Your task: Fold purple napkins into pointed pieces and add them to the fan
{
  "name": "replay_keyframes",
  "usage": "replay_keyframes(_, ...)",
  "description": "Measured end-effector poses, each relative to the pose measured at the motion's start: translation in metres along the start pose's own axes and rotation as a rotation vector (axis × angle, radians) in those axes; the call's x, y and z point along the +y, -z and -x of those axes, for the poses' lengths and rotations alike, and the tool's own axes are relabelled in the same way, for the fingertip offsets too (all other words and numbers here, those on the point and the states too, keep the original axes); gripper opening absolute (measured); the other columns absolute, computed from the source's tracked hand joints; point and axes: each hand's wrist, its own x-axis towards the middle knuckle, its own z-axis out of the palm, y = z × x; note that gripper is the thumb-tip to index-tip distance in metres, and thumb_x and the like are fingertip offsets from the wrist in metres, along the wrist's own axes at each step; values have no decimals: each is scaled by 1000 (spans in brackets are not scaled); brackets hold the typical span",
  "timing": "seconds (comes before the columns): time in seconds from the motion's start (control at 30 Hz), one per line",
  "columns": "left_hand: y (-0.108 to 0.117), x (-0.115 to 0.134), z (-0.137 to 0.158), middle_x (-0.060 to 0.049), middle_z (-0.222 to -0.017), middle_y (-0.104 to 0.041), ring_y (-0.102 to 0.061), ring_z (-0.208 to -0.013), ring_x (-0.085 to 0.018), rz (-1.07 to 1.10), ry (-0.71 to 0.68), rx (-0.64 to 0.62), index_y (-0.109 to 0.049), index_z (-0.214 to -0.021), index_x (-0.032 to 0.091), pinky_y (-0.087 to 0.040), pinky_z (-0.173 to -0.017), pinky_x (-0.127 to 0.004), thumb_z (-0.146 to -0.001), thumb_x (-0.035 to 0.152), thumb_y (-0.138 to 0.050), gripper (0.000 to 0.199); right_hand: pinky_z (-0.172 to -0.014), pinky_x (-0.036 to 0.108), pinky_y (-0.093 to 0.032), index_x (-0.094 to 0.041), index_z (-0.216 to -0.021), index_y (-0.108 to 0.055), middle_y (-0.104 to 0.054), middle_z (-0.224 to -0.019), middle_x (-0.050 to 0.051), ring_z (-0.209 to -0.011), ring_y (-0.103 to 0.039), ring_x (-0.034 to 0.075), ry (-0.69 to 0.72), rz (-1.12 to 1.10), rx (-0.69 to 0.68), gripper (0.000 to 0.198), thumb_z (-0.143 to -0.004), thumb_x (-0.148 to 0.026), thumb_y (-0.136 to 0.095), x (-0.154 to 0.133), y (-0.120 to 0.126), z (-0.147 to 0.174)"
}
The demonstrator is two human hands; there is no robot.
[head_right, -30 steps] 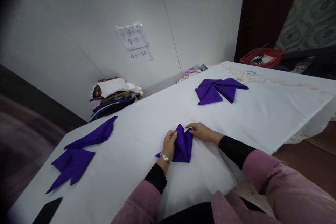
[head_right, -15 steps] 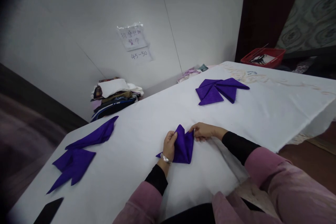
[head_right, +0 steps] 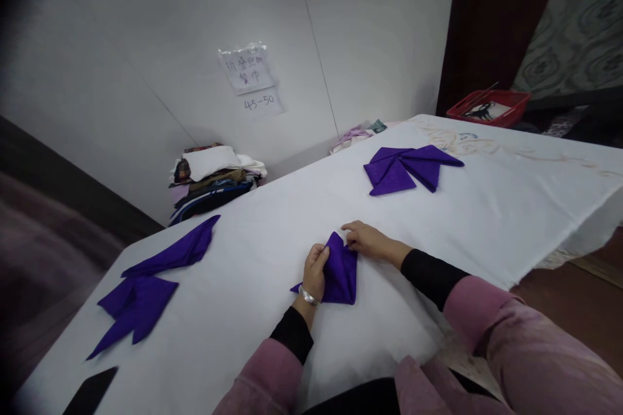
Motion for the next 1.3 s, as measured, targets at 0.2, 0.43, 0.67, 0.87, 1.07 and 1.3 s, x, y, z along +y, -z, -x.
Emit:
replay_keyframes(0.2,0,0,0,6,-60,-40,-35,-56,-8,-9,-2,1,-45,-66,19,-32,-55,-21,-69,48,-62,33,-82,28,-40,-16,-73,-61,-58,-92,5,-90,-51,17,-2,-73,5,1,-74,-16,-61,8,-6,-8)
replay_keyframes(0.43,0,3,-2,6,-60,-40,-35,-55,-8,-48,17,-33,-46,-65,19,-31,-55,-21,-67,50,-64,36,-72,28,-38,-16,-90,-57,-56,-94,7,-88,-49,20,-230,106,135,28,-70,-32,-67,5,-6,-3)
replay_keyframes(0.67,2,-2,-5,7,-58,-40,-34,-53,-7,-73,6,-105,-46,-67,19,-29,-53,-21,-70,49,-63,34,-61,26,-31,-17,-76,-55,-59,-79,5,-76,-51,18,-327,247,145,18,-74,-34,-62,-3,-11,0)
replay_keyframes(0.87,1,-8,-8,7,-57,-41,-34,-52,-8,-131,9,-99,-46,-69,19,-28,-51,-22,-70,50,-62,35,-59,27,-28,-18,-64,-57,-60,-67,4,-67,-53,17,-320,238,61,18,-77,-30,-58,-4,-11,0)
replay_keyframes(1.07,-1,-12,-9,6,-60,-42,-36,-54,-8,-158,-23,-91,-45,-69,19,-31,-53,-22,-72,49,-60,33,-54,24,-28,-19,-66,-61,-63,-69,4,-67,-56,16,-396,137,-16,10,-73,-25,-58,-9,-7,-8)
replay_keyframes(1.3,0,-11,-9,6,-60,-43,-37,-55,-8,-199,-30,-83,-46,-69,19,-32,-54,-21,-72,49,-60,33,-48,21,-37,-15,-65,-62,-65,-63,4,-53,-56,12,-526,-147,-127,11,-72,-22,-57,-9,-3,-13)
